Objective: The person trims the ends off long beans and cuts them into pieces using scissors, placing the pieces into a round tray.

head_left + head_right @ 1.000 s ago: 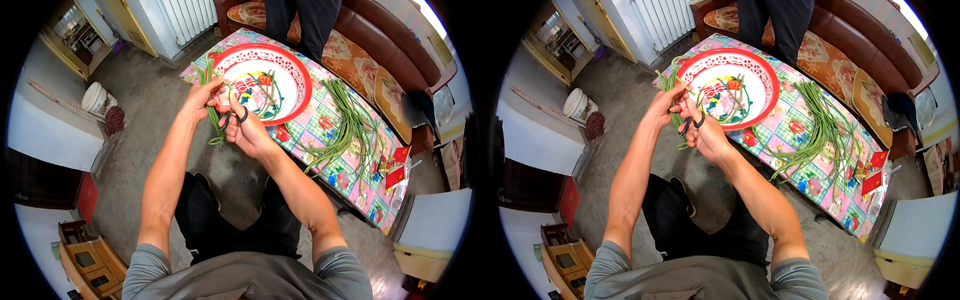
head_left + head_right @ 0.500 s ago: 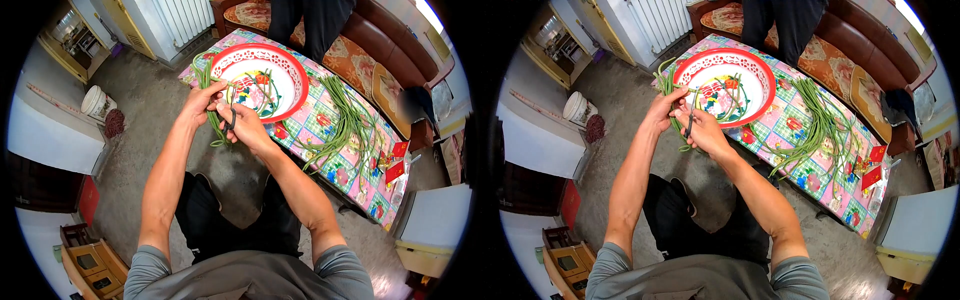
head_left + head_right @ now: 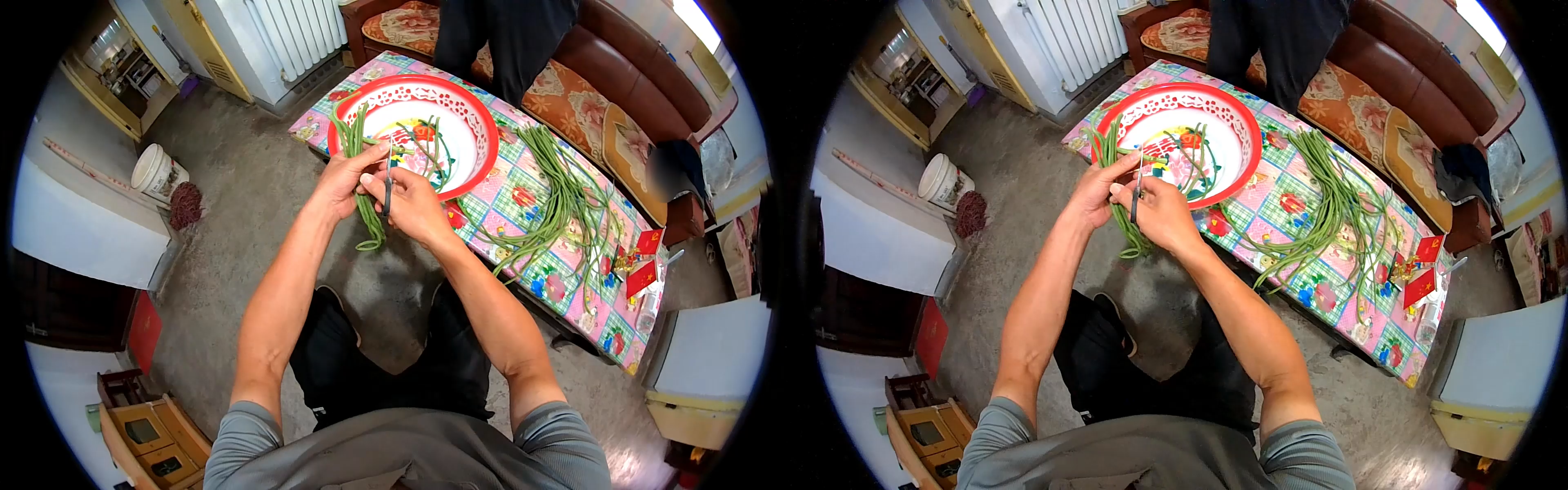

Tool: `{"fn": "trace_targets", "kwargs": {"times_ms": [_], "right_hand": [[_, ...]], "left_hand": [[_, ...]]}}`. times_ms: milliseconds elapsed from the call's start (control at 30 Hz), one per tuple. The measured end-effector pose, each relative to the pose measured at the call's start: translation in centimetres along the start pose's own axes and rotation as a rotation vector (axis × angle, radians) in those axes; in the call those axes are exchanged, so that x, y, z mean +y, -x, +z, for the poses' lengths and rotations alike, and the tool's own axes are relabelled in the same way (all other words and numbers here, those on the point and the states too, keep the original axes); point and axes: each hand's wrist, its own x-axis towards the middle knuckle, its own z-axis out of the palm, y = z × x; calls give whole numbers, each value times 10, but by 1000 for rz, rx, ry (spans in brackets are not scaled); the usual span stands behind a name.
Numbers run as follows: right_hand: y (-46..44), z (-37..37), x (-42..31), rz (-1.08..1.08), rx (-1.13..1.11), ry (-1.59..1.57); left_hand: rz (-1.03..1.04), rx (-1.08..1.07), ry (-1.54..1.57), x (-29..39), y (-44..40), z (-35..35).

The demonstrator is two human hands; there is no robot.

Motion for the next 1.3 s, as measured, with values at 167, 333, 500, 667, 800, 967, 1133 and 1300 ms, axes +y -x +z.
{"fn": "trace_targets", "kwargs": {"times_ms": [167, 333, 500, 667, 800, 967, 1133, 1300], "right_hand": [[8, -1, -3, -15, -12, -80], [14, -1, -4, -21, 4, -99], [17, -2, 0, -22, 2, -118], [14, 2, 6, -78, 21, -108], [12, 4, 9, -93, 42, -97], [12, 5, 6, -72, 52, -88], [8, 6, 14, -92, 64, -75], [6, 6, 12, -77, 42, -86]], "left_hand": [[-47, -16, 44, 0, 6, 3], [-79, -17, 87, 0, 14, 9], [-60, -144, 58, -11, 5, 3], [-22, -181, 48, -8, 11, 7], [50, -196, 18, -8, 11, 7], [40, -170, -6, -7, 11, 7], [28, -196, -17, -7, 10, 5], [56, -187, 6, -11, 8, 6]]}}
